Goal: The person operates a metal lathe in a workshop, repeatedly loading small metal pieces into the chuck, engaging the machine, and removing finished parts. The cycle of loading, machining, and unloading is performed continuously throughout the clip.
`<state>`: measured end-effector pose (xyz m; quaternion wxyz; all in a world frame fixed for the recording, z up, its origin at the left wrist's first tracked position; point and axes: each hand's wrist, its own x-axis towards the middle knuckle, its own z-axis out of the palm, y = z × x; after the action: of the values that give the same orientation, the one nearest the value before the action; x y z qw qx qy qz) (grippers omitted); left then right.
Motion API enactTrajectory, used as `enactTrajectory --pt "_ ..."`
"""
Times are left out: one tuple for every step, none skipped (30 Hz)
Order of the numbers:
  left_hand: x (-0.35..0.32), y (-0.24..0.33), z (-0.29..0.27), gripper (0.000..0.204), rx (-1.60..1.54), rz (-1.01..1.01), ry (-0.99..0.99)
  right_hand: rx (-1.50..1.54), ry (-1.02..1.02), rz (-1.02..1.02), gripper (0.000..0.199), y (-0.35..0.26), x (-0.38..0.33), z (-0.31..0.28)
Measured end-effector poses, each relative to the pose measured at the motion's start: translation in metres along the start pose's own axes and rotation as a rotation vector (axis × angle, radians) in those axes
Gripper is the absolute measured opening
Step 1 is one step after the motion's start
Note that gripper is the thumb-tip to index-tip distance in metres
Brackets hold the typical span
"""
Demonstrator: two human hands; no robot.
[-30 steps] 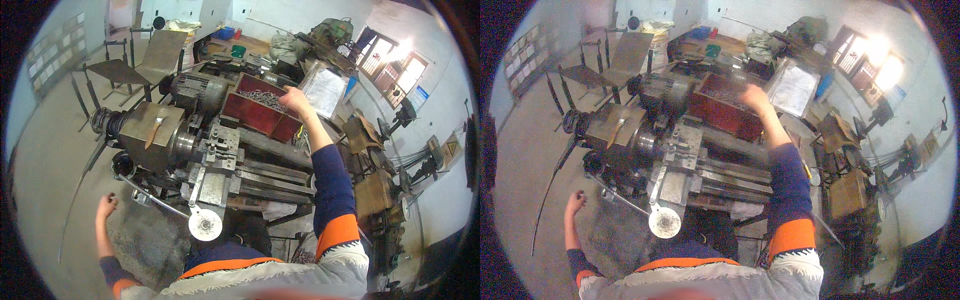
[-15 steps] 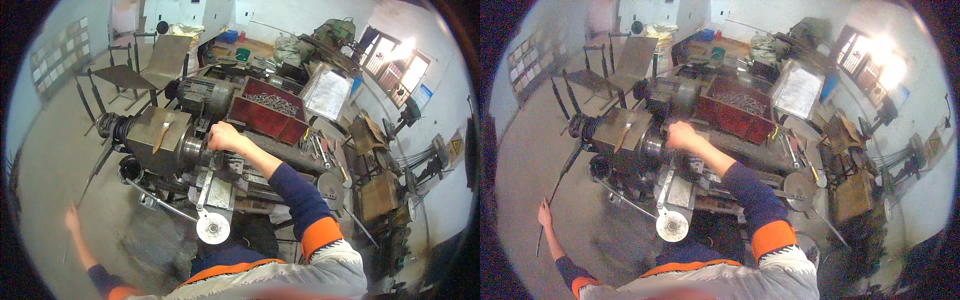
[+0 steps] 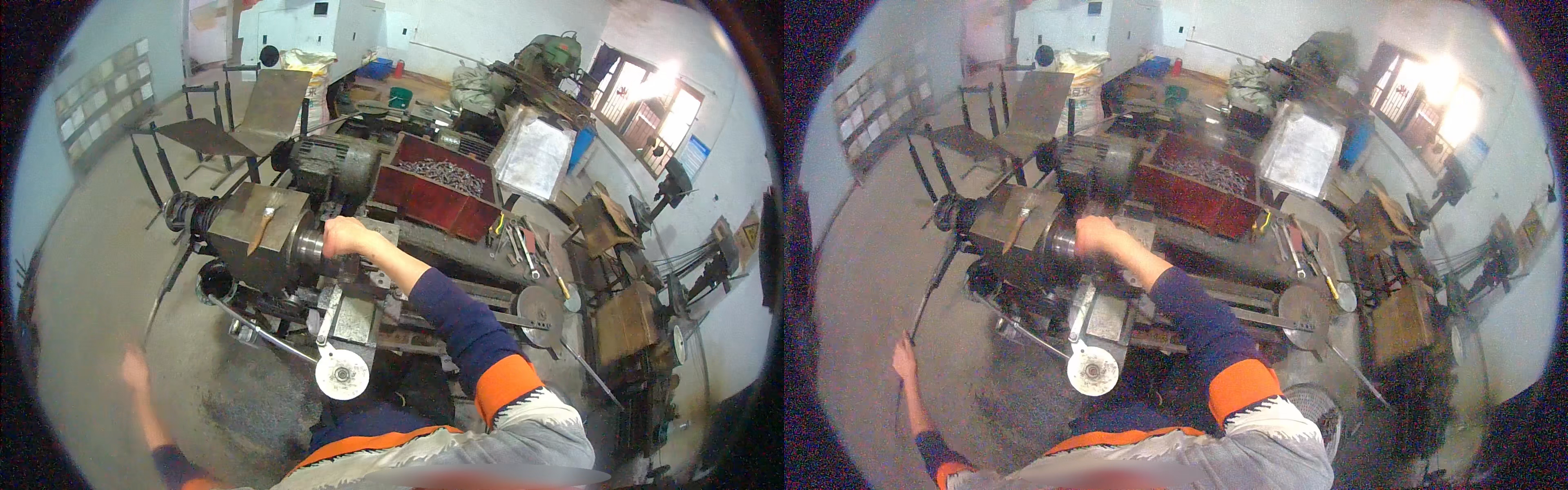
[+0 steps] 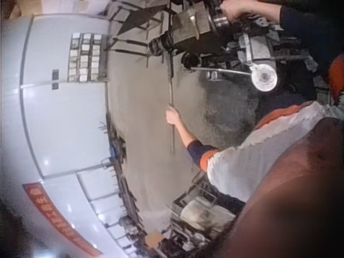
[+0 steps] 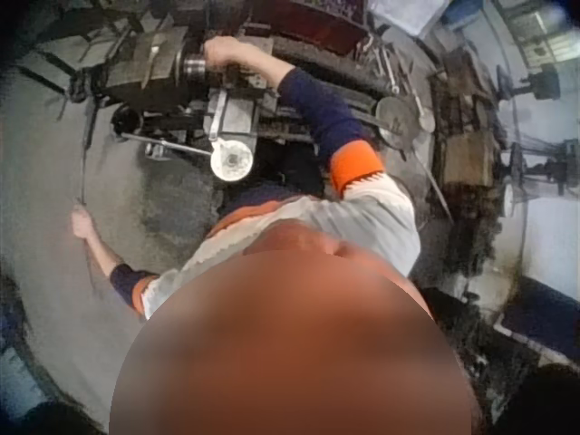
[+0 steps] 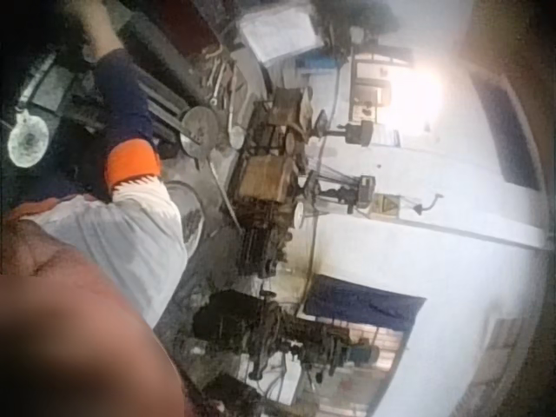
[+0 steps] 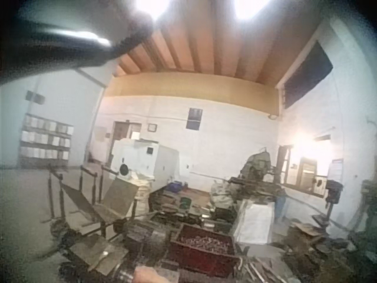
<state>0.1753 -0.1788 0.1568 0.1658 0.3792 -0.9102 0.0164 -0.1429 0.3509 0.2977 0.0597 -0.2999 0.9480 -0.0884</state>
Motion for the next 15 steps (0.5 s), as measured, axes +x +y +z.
enactTrajectory --pt "-0.021 0.027 -0.02 0.046 -0.018 -0.02 -0.035 0.004 -0.01 0.003 0.026 0.001 -0.001 -0.001" --pt "-0.043 0.061 -0.047 0.047 -0.04 -0.04 -0.071 0.006 -0.02 0.008 0.026 0.001 -0.004 -0.004" --pt "-0.064 0.081 -0.072 0.049 -0.047 -0.069 -0.106 0.017 -0.035 0.001 0.027 -0.004 -0.006 -0.004" --pt "-0.081 0.092 -0.084 0.048 -0.072 -0.093 -0.114 0.014 -0.035 -0.004 0.027 -0.009 -0.007 -0.003" --pt "-0.094 0.104 -0.089 0.048 -0.103 -0.116 -0.123 0.005 -0.034 -0.006 0.027 -0.013 -0.008 -0.005" --pt "-0.103 0.113 -0.092 0.049 -0.139 -0.135 -0.131 -0.007 -0.03 -0.004 0.027 -0.015 -0.008 -0.006" --pt "-0.108 0.123 -0.093 0.047 -0.12 -0.087 -0.111 -0.013 -0.013 -0.025 0.028 -0.011 -0.007 -0.004" --pt "-0.112 0.131 -0.093 0.045 -0.102 -0.037 -0.091 -0.021 0.004 -0.043 0.028 -0.004 -0.004 -0.001" --pt "-0.116 0.133 -0.095 0.043 -0.078 0.005 -0.072 -0.025 0.016 -0.071 0.028 -0.007 -0.006 -0.003" --pt "-0.112 0.135 -0.097 0.039 -0.161 0.034 -0.058 -0.072 0.021 -0.06 0.029 -0.008 -0.009 -0.005" --pt "-0.103 0.133 -0.094 0.037 -0.174 0.106 -0.101 -0.12 0.028 -0.046 0.029 -0.007 -0.014 -0.008" --pt "-0.093 0.125 -0.092 0.036 -0.181 0.168 -0.14 -0.166 0.034 -0.044 0.03 -0.013 -0.019 -0.014" --pt "-0.084 0.121 -0.089 0.034 -0.189 0.232 -0.18 -0.131 0.106 -0.1 0.03 -0.015 -0.025 -0.022" --pt "-0.073 0.131 -0.103 0.035 -0.144 0.243 -0.312 -0.097 0.174 -0.154 0.031 -0.013 -0.035 -0.029" --pt "-0.061 0.138 -0.103 0.032 -0.208 0.27 -0.337 -0.063 0.244 -0.204 0.031 -0.007 -0.044 -0.034"
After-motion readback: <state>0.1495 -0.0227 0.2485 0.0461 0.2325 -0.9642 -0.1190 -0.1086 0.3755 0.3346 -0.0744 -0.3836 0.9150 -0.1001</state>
